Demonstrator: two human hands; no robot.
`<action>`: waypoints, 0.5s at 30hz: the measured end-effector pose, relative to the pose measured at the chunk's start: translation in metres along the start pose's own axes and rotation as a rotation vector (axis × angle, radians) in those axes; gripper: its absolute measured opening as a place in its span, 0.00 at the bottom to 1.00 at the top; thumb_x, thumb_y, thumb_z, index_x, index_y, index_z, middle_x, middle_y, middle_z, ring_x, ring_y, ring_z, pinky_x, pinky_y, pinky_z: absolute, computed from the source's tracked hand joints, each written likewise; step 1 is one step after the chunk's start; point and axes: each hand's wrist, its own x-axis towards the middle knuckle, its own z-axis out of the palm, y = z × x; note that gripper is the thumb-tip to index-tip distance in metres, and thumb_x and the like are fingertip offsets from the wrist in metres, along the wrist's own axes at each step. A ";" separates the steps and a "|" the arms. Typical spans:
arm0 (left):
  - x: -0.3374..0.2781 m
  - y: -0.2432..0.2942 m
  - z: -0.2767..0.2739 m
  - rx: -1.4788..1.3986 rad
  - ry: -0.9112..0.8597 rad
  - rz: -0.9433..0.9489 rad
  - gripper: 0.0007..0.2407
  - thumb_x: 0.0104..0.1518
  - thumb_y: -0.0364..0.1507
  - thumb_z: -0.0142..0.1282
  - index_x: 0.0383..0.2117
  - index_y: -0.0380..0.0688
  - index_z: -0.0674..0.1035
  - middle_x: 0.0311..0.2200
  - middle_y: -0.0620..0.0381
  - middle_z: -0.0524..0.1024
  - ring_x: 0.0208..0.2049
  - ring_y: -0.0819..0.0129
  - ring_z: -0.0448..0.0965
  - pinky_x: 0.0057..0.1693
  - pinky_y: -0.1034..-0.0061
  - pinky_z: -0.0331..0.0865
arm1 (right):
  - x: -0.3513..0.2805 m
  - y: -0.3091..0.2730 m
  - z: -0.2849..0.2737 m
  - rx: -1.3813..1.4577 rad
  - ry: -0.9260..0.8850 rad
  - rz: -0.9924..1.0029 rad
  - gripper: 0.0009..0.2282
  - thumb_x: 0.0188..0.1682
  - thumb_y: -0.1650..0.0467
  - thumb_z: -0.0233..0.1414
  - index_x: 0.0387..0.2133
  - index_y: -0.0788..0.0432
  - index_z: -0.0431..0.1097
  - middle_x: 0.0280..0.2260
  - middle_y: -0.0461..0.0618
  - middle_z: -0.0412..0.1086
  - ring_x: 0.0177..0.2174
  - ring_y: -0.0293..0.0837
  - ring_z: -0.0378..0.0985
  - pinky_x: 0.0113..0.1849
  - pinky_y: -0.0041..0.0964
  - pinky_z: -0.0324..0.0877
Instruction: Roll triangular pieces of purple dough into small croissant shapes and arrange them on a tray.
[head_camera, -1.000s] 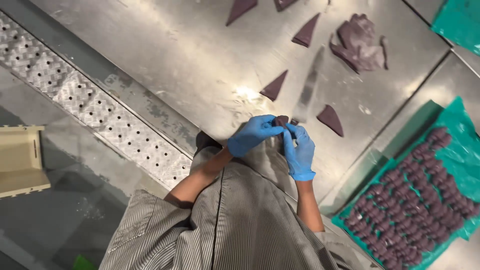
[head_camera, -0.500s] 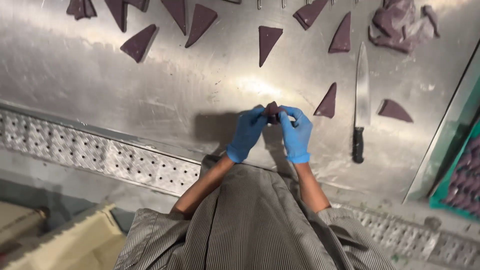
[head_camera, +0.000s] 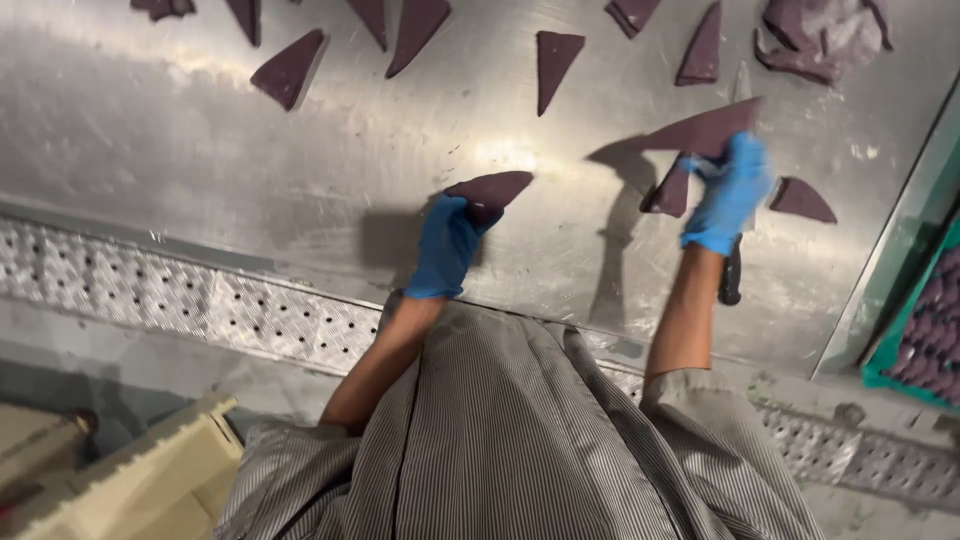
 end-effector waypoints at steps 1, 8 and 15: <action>-0.002 -0.001 -0.006 -0.010 0.010 0.026 0.08 0.63 0.28 0.51 0.43 0.39 0.80 0.43 0.51 0.81 0.48 0.60 0.81 0.61 0.56 0.72 | 0.011 0.002 -0.003 -0.003 -0.030 0.005 0.08 0.54 0.68 0.54 0.29 0.59 0.69 0.27 0.43 0.67 0.25 0.38 0.73 0.29 0.38 0.77; -0.026 -0.013 -0.039 0.037 0.180 0.165 0.11 0.66 0.29 0.52 0.50 0.38 0.78 0.47 0.50 0.79 0.51 0.59 0.79 0.61 0.60 0.73 | -0.024 0.068 0.031 -0.989 -0.464 -0.693 0.10 0.58 0.69 0.57 0.46 0.65 0.74 0.40 0.59 0.74 0.40 0.56 0.75 0.43 0.49 0.70; -0.027 -0.045 -0.082 0.059 0.222 0.086 0.12 0.65 0.26 0.57 0.52 0.37 0.77 0.44 0.53 0.79 0.43 0.65 0.81 0.48 0.66 0.77 | -0.165 0.223 0.024 -0.139 -0.882 0.590 0.19 0.68 0.59 0.34 0.62 0.61 0.50 0.55 0.50 0.52 0.52 0.39 0.54 0.50 0.31 0.53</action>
